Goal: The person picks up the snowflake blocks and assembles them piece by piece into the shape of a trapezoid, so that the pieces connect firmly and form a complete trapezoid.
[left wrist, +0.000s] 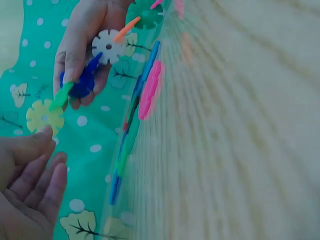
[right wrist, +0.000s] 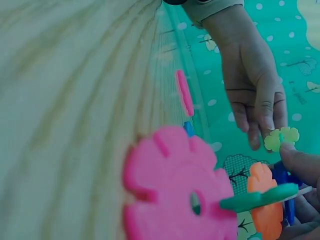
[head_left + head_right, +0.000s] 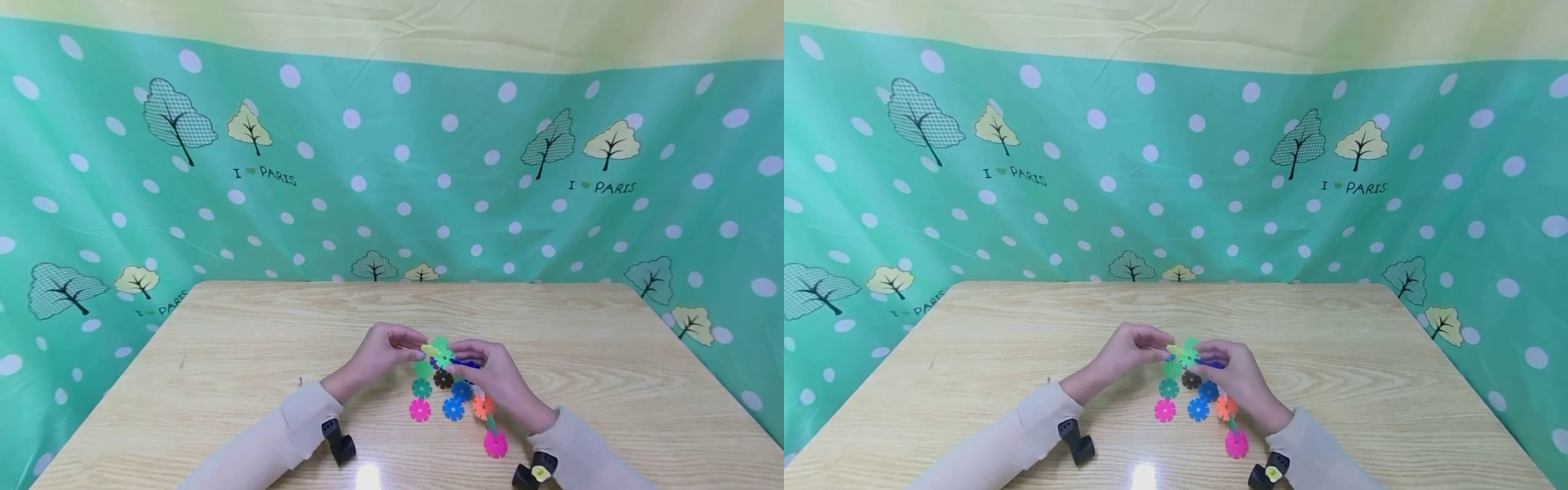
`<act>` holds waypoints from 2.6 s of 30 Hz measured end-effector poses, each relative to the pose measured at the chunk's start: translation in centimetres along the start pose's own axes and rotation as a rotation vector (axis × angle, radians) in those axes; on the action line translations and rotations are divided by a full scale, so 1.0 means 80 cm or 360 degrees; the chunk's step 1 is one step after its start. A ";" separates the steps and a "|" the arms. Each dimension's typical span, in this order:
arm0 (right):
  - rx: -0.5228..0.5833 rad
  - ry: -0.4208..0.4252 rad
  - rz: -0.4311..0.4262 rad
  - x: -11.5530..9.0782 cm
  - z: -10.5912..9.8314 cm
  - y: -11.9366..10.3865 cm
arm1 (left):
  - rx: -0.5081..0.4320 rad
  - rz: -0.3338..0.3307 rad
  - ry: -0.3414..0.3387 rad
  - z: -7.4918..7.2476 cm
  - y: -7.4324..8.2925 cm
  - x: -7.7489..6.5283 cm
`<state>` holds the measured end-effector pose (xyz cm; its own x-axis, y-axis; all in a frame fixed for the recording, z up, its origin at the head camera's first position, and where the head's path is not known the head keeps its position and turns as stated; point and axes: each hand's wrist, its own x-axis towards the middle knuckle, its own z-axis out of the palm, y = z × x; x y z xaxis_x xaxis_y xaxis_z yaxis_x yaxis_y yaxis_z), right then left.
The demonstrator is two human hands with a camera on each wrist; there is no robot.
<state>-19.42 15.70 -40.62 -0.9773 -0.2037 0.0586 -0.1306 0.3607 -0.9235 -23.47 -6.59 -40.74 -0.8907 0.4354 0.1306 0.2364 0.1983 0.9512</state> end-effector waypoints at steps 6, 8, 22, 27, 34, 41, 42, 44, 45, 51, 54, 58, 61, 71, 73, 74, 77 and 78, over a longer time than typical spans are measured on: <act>-0.0005 0.0033 0.0022 -0.001 -0.002 0.000 | -0.0061 -0.0190 0.0058 -0.007 -0.014 0.006; -0.0012 0.0034 0.0021 0.000 -0.002 0.001 | -0.0036 -0.0214 0.0059 -0.008 -0.017 0.008; 0.0025 0.0017 -0.0053 0.000 -0.007 0.002 | 0.0249 -0.0263 0.0052 -0.003 -0.034 0.021; 0.0000 0.0037 -0.0048 0.002 -0.005 0.001 | 0.0318 -0.0273 0.0049 -0.001 -0.031 0.023; -0.0015 0.0039 -0.0096 0.009 -0.005 0.004 | 0.0563 -0.0201 0.0021 0.001 -0.029 0.026; -0.0021 0.0084 -0.0113 0.013 -0.003 0.005 | 0.0573 -0.0184 0.0025 0.000 -0.028 0.026; -0.0023 0.0093 -0.0117 0.013 -0.003 0.005 | 0.0569 -0.0183 0.0027 0.000 -0.028 0.026; -0.0024 0.0113 -0.0129 0.012 -0.003 0.004 | 0.0561 -0.0173 0.0035 -0.002 -0.027 0.025; -0.0023 0.0125 -0.0140 0.012 -0.003 0.004 | 0.0554 -0.0170 0.0040 -0.004 -0.027 0.024; 0.0036 0.0195 -0.0209 0.009 -0.004 -0.001 | 0.0509 -0.0158 0.0061 -0.012 -0.026 0.020; 0.0070 0.0204 -0.0210 0.009 -0.006 -0.002 | 0.0476 -0.0199 0.0059 -0.015 -0.027 0.019; 0.0105 0.0214 -0.0162 0.009 -0.007 -0.002 | 0.0415 -0.0245 0.0055 -0.019 -0.027 0.017; 0.0104 0.0226 -0.0111 0.009 -0.007 0.000 | 0.0313 -0.0276 0.0054 -0.020 -0.026 0.016; 0.0130 0.0232 -0.0095 0.010 -0.004 0.006 | -0.0215 -0.0416 0.0138 -0.001 0.003 0.016; 0.0134 0.0229 -0.0116 0.010 -0.003 0.005 | -0.0293 -0.0422 0.0178 0.003 0.009 0.015; 0.0136 0.0227 -0.0127 0.010 -0.003 0.005 | -0.0326 -0.0421 0.0192 0.005 0.010 0.014; 0.0143 0.0227 -0.0141 0.010 -0.001 0.005 | -0.0396 -0.0415 0.0223 0.008 0.015 0.013; 0.0146 0.0228 -0.0141 0.010 -0.001 0.004 | -0.0410 -0.0412 0.0228 0.008 0.016 0.012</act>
<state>-20.29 15.75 -40.86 -0.9772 -0.0973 0.1888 -0.2081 0.2614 -0.9425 -23.78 -5.32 -39.61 -0.9576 0.2691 -0.1026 -0.0923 0.0505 0.9944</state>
